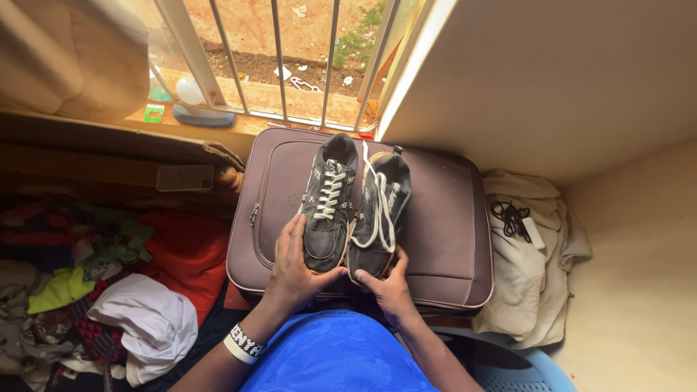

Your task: The person removes the laces from a black sneaker, then re-laces it by threading the laces through the eyelets and tying a knot. The second shoe remains unlaced on the suitcase.

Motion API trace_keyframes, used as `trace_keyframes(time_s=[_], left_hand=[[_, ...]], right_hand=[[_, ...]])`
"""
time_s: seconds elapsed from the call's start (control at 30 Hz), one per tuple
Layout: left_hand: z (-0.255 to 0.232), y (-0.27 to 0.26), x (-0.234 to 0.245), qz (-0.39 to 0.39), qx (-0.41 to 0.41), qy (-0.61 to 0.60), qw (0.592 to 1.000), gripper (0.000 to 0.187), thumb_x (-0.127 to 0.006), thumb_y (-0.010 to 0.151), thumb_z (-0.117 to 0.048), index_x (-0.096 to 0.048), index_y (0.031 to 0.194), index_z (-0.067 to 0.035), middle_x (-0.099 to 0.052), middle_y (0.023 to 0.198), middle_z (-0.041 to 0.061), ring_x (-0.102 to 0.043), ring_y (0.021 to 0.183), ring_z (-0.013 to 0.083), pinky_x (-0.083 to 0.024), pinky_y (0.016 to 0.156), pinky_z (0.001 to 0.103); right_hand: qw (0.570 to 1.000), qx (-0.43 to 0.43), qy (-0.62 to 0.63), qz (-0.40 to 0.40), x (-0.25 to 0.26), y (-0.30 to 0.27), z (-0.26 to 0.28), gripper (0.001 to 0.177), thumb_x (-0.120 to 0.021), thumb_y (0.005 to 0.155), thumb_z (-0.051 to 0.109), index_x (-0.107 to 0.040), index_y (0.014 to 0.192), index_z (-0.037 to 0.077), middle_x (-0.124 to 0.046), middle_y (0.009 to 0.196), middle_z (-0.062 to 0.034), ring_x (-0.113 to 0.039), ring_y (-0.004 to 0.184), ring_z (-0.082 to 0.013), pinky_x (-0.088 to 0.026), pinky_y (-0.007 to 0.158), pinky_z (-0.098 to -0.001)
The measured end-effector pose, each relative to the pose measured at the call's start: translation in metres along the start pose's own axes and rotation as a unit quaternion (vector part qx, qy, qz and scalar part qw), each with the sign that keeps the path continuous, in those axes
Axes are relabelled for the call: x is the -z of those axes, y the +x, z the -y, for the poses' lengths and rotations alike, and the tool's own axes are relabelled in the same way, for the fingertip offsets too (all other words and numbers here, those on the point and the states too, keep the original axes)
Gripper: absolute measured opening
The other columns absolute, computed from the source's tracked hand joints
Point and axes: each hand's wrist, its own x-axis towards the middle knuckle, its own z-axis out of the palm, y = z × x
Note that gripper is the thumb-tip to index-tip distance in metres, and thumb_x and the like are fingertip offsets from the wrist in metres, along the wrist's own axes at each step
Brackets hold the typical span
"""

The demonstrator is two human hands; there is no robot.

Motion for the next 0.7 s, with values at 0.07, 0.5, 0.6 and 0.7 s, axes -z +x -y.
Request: trace_keyframes(time_s=[0.07, 0.5, 0.6, 0.7], left_hand=[[-0.001, 0.004, 0.003, -0.011, -0.007, -0.001, 1.000, 0.123, -0.093, 0.064, -0.048, -0.026, 0.152, 0.008, -0.036, 0.151, 0.026, -0.040, 0.138, 0.0419, -0.039, 0.112, 0.050], [-0.005, 0.011, 0.010, -0.012, 0.010, -0.037, 0.999, 0.119, -0.092, 0.068, -0.045, -0.029, 0.150, 0.012, -0.037, 0.149, 0.027, -0.041, 0.140, 0.0415, -0.039, 0.114, 0.047], [0.000, 0.011, 0.009, 0.007, 0.011, -0.033, 0.999, 0.119, -0.091, 0.070, -0.043, -0.026, 0.152, 0.013, -0.034, 0.150, 0.027, -0.039, 0.142, 0.0418, -0.039, 0.115, 0.047], [0.010, 0.007, 0.006, 0.020, -0.003, -0.001, 1.000, 0.119, -0.093, 0.068, -0.042, -0.026, 0.151, 0.012, -0.032, 0.151, 0.028, -0.036, 0.143, 0.0425, -0.038, 0.115, 0.048]], right_hand=[[1.000, -0.010, -0.011, -0.004, -0.001, -0.006, 0.022, 0.104, -0.078, 0.078, 0.020, -0.005, 0.153, 0.010, -0.062, 0.114, -0.0169, -0.068, 0.085, -0.0211, -0.058, 0.063, -0.0316], [0.999, 0.028, -0.023, 0.000, -0.003, -0.023, 0.068, 0.104, -0.074, 0.084, 0.030, -0.003, 0.153, 0.000, -0.067, 0.106, -0.0174, -0.064, 0.081, -0.0144, -0.054, 0.067, -0.0287], [0.999, 0.001, -0.040, 0.009, -0.006, -0.026, 0.061, 0.107, -0.075, 0.083, 0.031, 0.000, 0.154, 0.003, -0.066, 0.109, -0.0168, -0.063, 0.083, -0.0137, -0.054, 0.070, -0.0289], [0.997, -0.028, -0.065, 0.011, -0.006, -0.027, 0.048, 0.110, -0.076, 0.081, 0.032, 0.001, 0.154, 0.004, -0.067, 0.112, -0.0189, -0.063, 0.085, -0.0155, -0.055, 0.071, -0.0293]])
